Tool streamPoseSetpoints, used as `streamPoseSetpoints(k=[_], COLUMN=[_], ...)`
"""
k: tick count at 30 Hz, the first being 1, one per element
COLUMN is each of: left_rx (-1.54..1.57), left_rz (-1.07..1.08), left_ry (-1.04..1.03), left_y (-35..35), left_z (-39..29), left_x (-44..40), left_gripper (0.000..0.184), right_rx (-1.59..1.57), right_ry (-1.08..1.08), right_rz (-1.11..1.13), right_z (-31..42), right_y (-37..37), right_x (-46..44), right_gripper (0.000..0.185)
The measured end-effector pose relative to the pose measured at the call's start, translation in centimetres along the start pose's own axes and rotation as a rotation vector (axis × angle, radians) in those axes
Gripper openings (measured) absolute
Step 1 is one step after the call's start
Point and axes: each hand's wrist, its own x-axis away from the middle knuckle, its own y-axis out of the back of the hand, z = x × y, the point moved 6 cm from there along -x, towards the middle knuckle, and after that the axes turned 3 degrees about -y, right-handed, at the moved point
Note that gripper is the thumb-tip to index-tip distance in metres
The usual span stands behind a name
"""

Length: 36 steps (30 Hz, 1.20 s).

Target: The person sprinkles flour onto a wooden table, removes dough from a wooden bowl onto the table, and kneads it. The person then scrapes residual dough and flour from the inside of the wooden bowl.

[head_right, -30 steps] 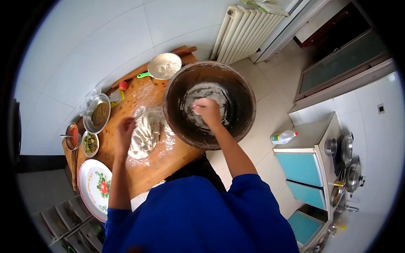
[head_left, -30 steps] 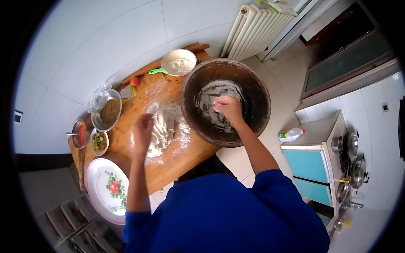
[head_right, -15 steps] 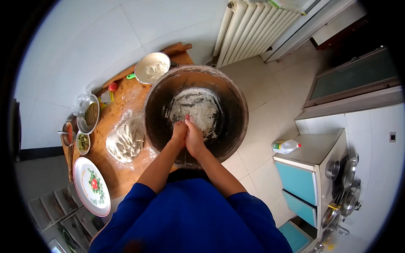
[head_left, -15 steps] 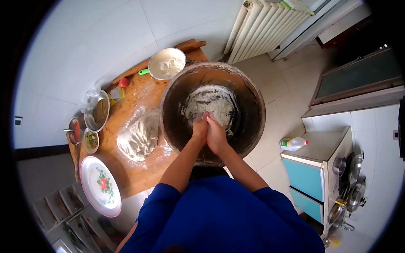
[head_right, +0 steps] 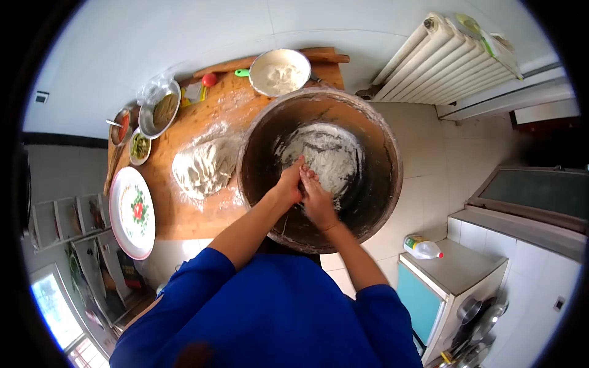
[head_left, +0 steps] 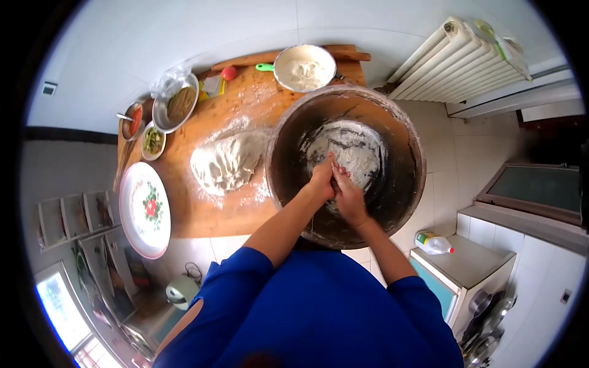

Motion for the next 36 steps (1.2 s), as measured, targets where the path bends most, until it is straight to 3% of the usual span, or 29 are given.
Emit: streamPoseSetpoints(k=[1, 2, 3, 4, 5, 7, 9, 10, 11, 12, 13, 14, 15, 16, 17, 18, 19, 20, 21, 23, 25, 27, 29, 30, 31, 33, 35, 36], left_rx=[-0.221, -0.445, -0.974, -1.453, -1.694, -1.455, -1.899, -1.894, -1.919, -1.883, -1.824, -1.839, -1.821, -1.950, -2.250, -2.378, -2.509, -2.384, -2.240, -2.375, -2.309, -2.332, -2.232, -2.188, -2.148, -2.089, -2.113, -2.100], left_rz=[0.036, 0.081, 0.199, 0.222, 0.221, 0.080, 0.014, 0.024, 0.077, 0.127, 0.132, 0.176, 0.207, 0.232, 0.238, 0.242, 0.250, 0.264, 0.285, 0.283, 0.262, 0.297, 0.332, 0.343, 0.352, 0.349, 0.328, 0.307], left_ry=[-0.066, -0.107, -0.455, -0.955, -1.245, -0.735, -0.892, -0.897, -1.490, -1.788, -2.103, -1.747, -1.401, -1.285, -1.105, -1.134, -1.159, -1.407, -1.649, -1.596, -1.507, -1.166, -1.427, -1.396, -1.358, -1.441, -1.386, -1.388], left_y=[-0.5, -0.9, -1.7, -2.6, -3.0, -3.2, -4.1, -3.8, -5.0, -5.1, -4.8, -4.3, -3.2, -3.0, -2.9, -3.1, -2.9, -2.7, -2.2, -1.1, 0.6, 1.0, 0.8, 0.9, 1.0, 0.9, 0.8, 0.3], left_z=[-1.2, -2.1, -4.3, -6.2, -7.6, -9.5, -9.8, -9.8, -9.7, -9.1, -8.4, -8.9, -9.3, -9.2, -8.7, -8.3, -8.1, -8.2, -8.1, -8.2, -8.3, -8.0, -8.2, -8.4, -8.6, -8.8, -8.7, -9.0], left_x=[0.4, 1.0, 0.9, 1.2, 1.8, 3.4, 4.8, 4.9, 7.0, 8.4, 9.8, 8.6, 7.4, 7.7, 7.5, 8.2, 8.8, 9.7, 10.5, 10.2, 8.9, 8.2, 8.7, 8.5, 8.5, 8.8, 8.6, 9.0], left_gripper=[0.033, 0.035, 0.025, 0.019, 0.018, 0.012, 0.013, 0.013, 0.013, 0.013, 0.013, 0.014, 0.015, 0.014, 0.015, 0.016, 0.016, 0.017, 0.017, 0.031, 0.030, 0.028, 0.020, 0.018, 0.016, 0.011, 0.007, 0.010], right_rx=[0.134, 0.145, 0.166, 0.016, -0.138, 0.049, 0.216, 0.412, 0.609, 0.599, 0.607, 0.595, 0.525, 0.456, 0.385, 0.311, 0.495, 0.691, 0.696, 0.688, 0.632, 0.248, 0.246, 0.202, 0.244, 0.468, 0.708, 0.696], right_ry=[0.173, 0.021, -0.135, -0.317, -0.487, -0.492, -0.486, -0.594, -0.699, -0.540, -0.539, -0.310, -0.273, -0.231, -0.471, -0.698, -0.780, -0.864, -0.841, -0.024, -0.014, -0.184, -0.147, -0.143, -0.075, -0.136, -0.325, -0.313], right_rz=[0.069, 0.069, 0.057, -0.025, -0.112, -0.118, -0.118, 0.008, 0.137, 0.101, 0.097, -0.108, -0.188, -0.265, -0.077, 0.123, 0.304, 0.476, 0.468, -0.095, -0.180, -0.290, -0.351, -0.376, -0.351, -0.122, 0.305, 0.309], right_z=[-0.9, -2.8, -4.4, -5.7, -6.9, -7.9, -7.0, -6.5, -6.3, -6.8, -8.2, -7.9, -7.6, -6.9, -8.3, -8.8, -6.9, -5.5, -5.7, -2.1, -1.3, -2.4, -2.2, -2.6, -4.1, -9.3, -12.8, -13.3], right_y=[0.9, 2.4, 4.1, 5.4, 6.3, 7.1, 7.2, 6.8, 6.7, 5.9, 5.1, 4.9, 4.9, 5.0, 4.7, 3.9, 3.6, 3.8, 3.6, 4.4, 5.5, 7.6, 8.9, 9.0, 8.8, 6.5, 3.2, 2.6], right_x=[0.1, -0.2, -0.6, -1.0, -1.0, -1.0, -1.1, -1.2, -1.0, -0.7, 0.3, 0.7, 1.1, 1.4, 1.8, 1.9, 1.0, 0.7, 0.9, -1.3, -4.5, -8.4, -13.3, -16.0, -18.8, -24.3, -28.0, -28.8], right_gripper=[0.030, 0.024, 0.020, 0.018, 0.020, 0.024, 0.028, 0.028, 0.027, 0.022, 0.022, 0.022, 0.018, 0.015, 0.018, 0.023, 0.027, 0.033, 0.033, 0.028, 0.023, 0.019, 0.015, 0.013, 0.013, 0.018, 0.021, 0.021])
